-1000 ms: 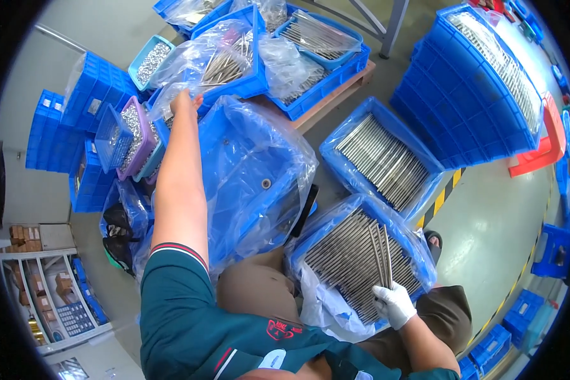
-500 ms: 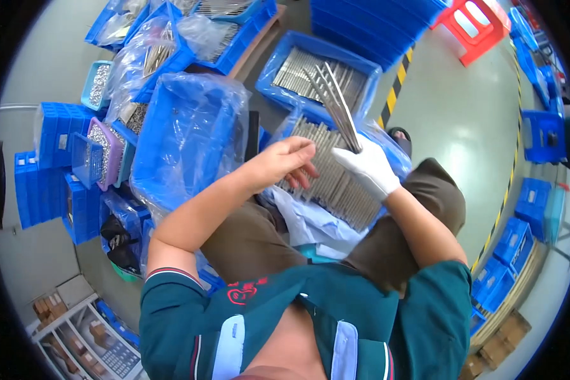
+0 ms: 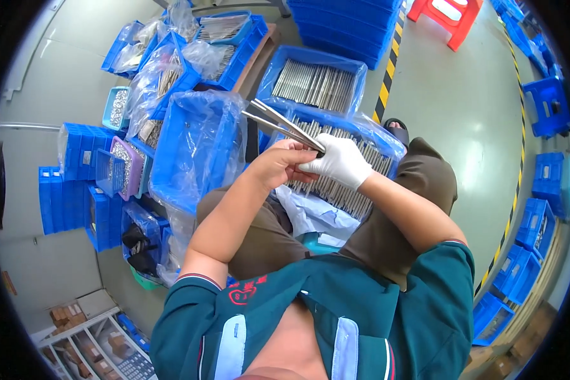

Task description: The recorder is sorting and inspecting thin metal rods into plastic bins.

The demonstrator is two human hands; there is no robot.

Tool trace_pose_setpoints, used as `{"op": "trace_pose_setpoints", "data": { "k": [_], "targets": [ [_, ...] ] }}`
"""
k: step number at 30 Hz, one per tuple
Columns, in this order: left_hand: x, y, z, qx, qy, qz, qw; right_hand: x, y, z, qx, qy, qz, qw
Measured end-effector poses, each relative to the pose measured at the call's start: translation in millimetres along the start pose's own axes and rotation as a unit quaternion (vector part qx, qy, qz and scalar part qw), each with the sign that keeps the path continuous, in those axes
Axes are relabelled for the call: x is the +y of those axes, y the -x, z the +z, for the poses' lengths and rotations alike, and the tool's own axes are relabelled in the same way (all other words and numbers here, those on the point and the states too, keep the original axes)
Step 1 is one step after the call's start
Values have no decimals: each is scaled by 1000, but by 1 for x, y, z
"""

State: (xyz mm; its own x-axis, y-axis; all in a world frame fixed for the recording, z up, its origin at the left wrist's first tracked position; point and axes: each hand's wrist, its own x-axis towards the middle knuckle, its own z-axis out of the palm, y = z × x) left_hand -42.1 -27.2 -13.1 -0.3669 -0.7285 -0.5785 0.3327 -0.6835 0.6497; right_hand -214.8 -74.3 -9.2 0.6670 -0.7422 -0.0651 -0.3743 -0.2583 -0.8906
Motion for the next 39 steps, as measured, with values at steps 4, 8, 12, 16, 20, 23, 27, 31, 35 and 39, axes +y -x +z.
{"op": "trace_pose_setpoints", "data": {
  "k": [4,8,12,16,20,23,27,31,35,39],
  "targets": [
    [-2,3,-8,-21,3,-1,1000,3,-1,1,-15,-21,15,1000],
    [4,13,-19,34,-41,41,998,5,-2,2,6,-30,16,999],
    [20,29,-44,200,33,204,958,8,4,-8,-3,22,33,999],
    [36,36,-40,176,112,307,929,18,10,-3,20,15,-9,1000],
    [37,39,-34,172,141,334,916,15,5,-4,-21,-28,94,995],
    [36,37,-30,180,136,337,914,15,5,-5,-2,-23,92,996],
    [36,37,-29,183,128,349,910,14,7,-7,4,-28,101,994],
    [38,36,-32,154,79,351,920,7,11,-15,24,-23,103,994],
    [40,41,-34,177,-35,334,925,10,13,-23,141,183,-94,968],
    [36,43,-38,191,-110,319,922,-5,16,-41,161,299,-155,928]
  ]
}}
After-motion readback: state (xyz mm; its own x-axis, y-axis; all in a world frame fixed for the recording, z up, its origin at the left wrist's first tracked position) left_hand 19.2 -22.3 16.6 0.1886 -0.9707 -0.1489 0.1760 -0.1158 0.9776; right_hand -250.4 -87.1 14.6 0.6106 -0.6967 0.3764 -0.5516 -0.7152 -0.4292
